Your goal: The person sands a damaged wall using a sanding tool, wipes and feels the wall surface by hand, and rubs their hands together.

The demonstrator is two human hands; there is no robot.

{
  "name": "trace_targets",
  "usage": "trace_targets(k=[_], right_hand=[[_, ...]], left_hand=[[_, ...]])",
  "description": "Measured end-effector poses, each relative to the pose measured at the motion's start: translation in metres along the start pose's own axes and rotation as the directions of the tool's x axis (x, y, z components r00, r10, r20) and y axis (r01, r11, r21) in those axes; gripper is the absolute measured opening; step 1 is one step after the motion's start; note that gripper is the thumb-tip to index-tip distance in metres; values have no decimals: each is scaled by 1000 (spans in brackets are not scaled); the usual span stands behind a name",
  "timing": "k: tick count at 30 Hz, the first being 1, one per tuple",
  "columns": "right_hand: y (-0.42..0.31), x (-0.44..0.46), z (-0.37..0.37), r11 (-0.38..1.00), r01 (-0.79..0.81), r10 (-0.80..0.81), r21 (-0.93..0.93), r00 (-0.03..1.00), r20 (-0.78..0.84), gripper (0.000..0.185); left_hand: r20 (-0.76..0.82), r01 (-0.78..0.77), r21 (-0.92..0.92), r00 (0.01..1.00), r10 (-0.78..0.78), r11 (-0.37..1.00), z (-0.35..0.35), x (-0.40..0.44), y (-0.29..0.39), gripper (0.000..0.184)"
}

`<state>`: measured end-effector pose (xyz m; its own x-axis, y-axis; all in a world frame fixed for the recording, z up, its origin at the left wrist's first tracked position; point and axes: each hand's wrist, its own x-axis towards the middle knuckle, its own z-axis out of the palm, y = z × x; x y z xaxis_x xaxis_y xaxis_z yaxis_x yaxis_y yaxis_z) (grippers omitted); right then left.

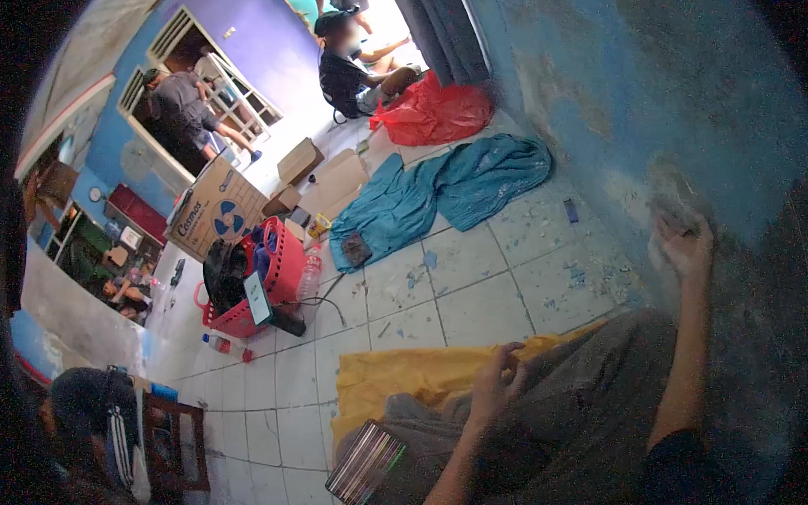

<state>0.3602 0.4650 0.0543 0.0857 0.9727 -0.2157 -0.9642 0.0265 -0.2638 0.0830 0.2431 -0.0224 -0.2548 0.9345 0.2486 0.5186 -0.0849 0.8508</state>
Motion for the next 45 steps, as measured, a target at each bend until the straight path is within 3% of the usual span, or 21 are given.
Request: trace_targets(k=[2,3,5,6,8,10,12,14,16,18,21,23,30,32,34,35,38,40,44,45], right_hand=[[-14,16,-15,917,-224,241,332,970,-13,59],[-13,12,-6,919,-220,236,328,972,-10,59],[-24,-16,12,960,-190,96,206,914,395,60],[-30,-14,11,964,-230,153,136,893,424,57],[-26,18,-22,951,-242,145,193,899,413,53],[2,19,-32,973,-107,78,203,986,148,46],[3,17,-31,982,-96,86,165,994,64,35],[2,25,-33,971,-89,75,223,994,74,37],[1,21,-28,955,-92,77,283,995,66,40],[5,14,-20,959,-154,138,238,987,83,24],[7,5,-11,981,-107,96,163,993,72,27],[4,10,-14,988,-107,90,107,984,154,29],[-4,-28,25,986,141,-118,-91,969,219,38],[-4,-16,13,974,193,-158,-115,953,257,40],[1,18,-25,981,-160,171,-113,981,93,43],[-1,16,-27,982,-156,167,-109,981,98,43],[-5,-1,-4,971,-118,135,-207,988,69,41],[-6,-30,28,947,238,-147,-215,918,368,39],[1,-21,20,853,317,-184,-414,926,330,41],[4,-9,6,904,149,-60,-400,972,226,42]], left_hand=[[11,-5,15,1000,5,1000,-2,1,0,27],[-10,18,-29,1000,-18,999,-4,2,1,28],[36,31,-93,999,-28,995,-2,-3,4,29],[17,55,-77,998,-54,996,-3,-3,4,29],[6,54,-9,999,-54,998,-3,1,9,29],[21,-3,24,1000,3,1000,-3,2,8,28],[48,-59,-13,997,59,998,-3,2,9,27],[14,22,18,1000,-22,1000,-2,3,18,25],[32,7,-7,999,-7,1000,4,1,5,24],[52,44,-31,998,-42,999,9,-1,-3,19],[76,-23,23,997,22,999,10,-2,-5,19],[92,-5,6,996,4,1000,9,-2,-3,19],[106,40,-31,994,-36,999,14,-6,-6,15],[104,-59,52,993,54,997,11,-4,2,15],[106,-161,137,983,147,977,9,-2,4,15],[111,-118,81,988,109,990,10,-3,1,16],[86,-95,-5,992,95,996,10,-2,-7,16],[81,-104,-36,991,107,994,12,-6,-12,16],[65,-119,-19,991,120,993,15,-5,-17,17],[59,-136,-17,989,137,991,14,-5,-17,17]])
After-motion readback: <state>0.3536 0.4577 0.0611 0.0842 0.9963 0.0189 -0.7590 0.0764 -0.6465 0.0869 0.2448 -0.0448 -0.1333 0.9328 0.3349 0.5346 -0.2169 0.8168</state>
